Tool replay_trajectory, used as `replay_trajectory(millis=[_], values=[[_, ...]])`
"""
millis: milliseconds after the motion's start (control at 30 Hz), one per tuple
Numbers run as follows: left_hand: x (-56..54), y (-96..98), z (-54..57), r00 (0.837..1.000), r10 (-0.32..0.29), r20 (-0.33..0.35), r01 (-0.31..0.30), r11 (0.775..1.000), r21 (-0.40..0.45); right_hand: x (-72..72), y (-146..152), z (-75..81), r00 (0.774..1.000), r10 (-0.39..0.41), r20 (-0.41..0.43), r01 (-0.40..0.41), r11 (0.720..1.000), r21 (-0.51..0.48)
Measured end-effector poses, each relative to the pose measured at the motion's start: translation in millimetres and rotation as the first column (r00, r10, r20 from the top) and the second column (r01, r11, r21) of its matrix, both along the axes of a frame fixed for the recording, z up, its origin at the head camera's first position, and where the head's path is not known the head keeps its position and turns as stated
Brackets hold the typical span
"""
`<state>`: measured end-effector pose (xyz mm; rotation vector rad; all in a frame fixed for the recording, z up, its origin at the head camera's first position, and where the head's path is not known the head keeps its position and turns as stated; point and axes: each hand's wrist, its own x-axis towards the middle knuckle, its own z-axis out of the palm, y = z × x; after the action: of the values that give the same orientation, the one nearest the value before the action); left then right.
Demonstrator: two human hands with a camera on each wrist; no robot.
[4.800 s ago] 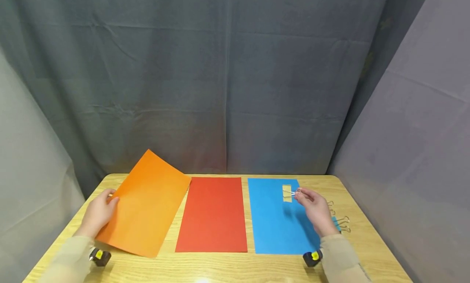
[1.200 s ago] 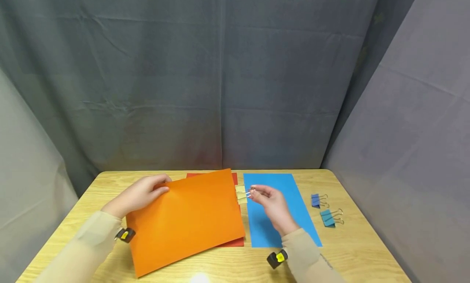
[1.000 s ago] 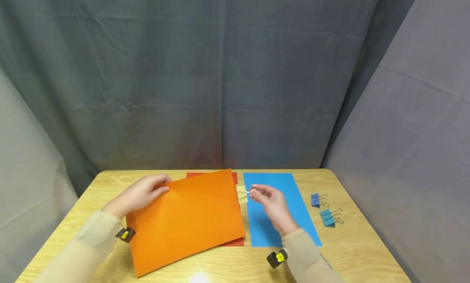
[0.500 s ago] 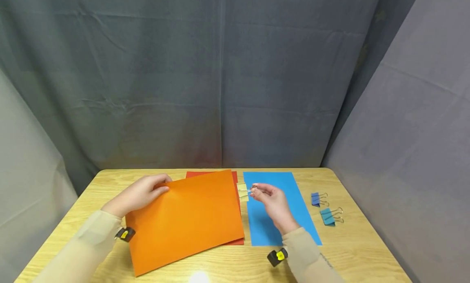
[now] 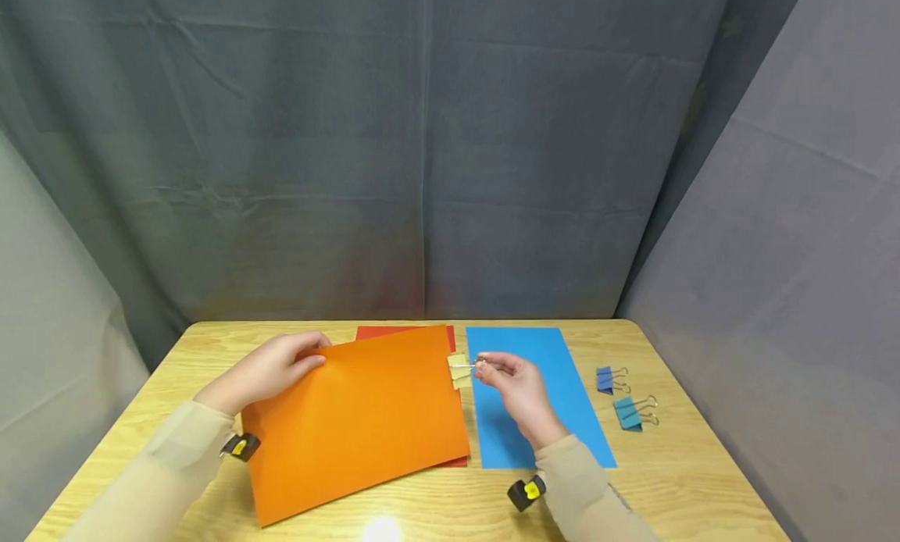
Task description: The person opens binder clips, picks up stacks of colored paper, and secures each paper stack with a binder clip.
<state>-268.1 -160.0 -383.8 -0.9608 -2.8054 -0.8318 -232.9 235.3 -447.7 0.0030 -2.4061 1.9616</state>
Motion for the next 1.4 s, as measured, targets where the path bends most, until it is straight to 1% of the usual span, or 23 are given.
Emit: replay_trajectory(millis=[200, 467, 733, 1000, 1200, 1400], values=[[1.1, 1.2, 2.1, 1.0, 0.004, 0.01, -0.004, 1.0, 0.0, 0.1, -4, -3.1, 1.0, 0.002, 0.011, -0.002, 1.0, 0.0], [1.8, 2.8, 3.6, 1.0, 0.006, 0.029, -0.006, 1.0, 0.001, 1.2, -8, -8.6, 1.0, 0.021, 0.021, -0.021, 0.999, -0.037], [0.7, 3.4, 2.5, 1.0, 0.0, 0.011, 0.0, 1.0, 0.005, 1.0, -9, -10.0, 0.999, 0.025, 0.022, -0.024, 0.999, -0.049], [0.5, 3.5, 2.6, 1.0, -0.007, 0.011, 0.006, 1.0, 0.001, 2.8, -9, -10.0, 0.997, 0.063, 0.045, -0.061, 0.997, -0.05], [-0.1, 3.3, 1.0, 1.0, -0.004, 0.006, 0.004, 1.0, 0.003, 2.4, -7, -11.4, 0.993, 0.102, 0.053, -0.099, 0.993, -0.057], [-0.4, 2.7, -1.8, 1.0, -0.01, -0.006, 0.01, 1.0, -0.001, 2.1, -8, -13.3, 0.991, 0.122, 0.061, -0.118, 0.991, -0.066]])
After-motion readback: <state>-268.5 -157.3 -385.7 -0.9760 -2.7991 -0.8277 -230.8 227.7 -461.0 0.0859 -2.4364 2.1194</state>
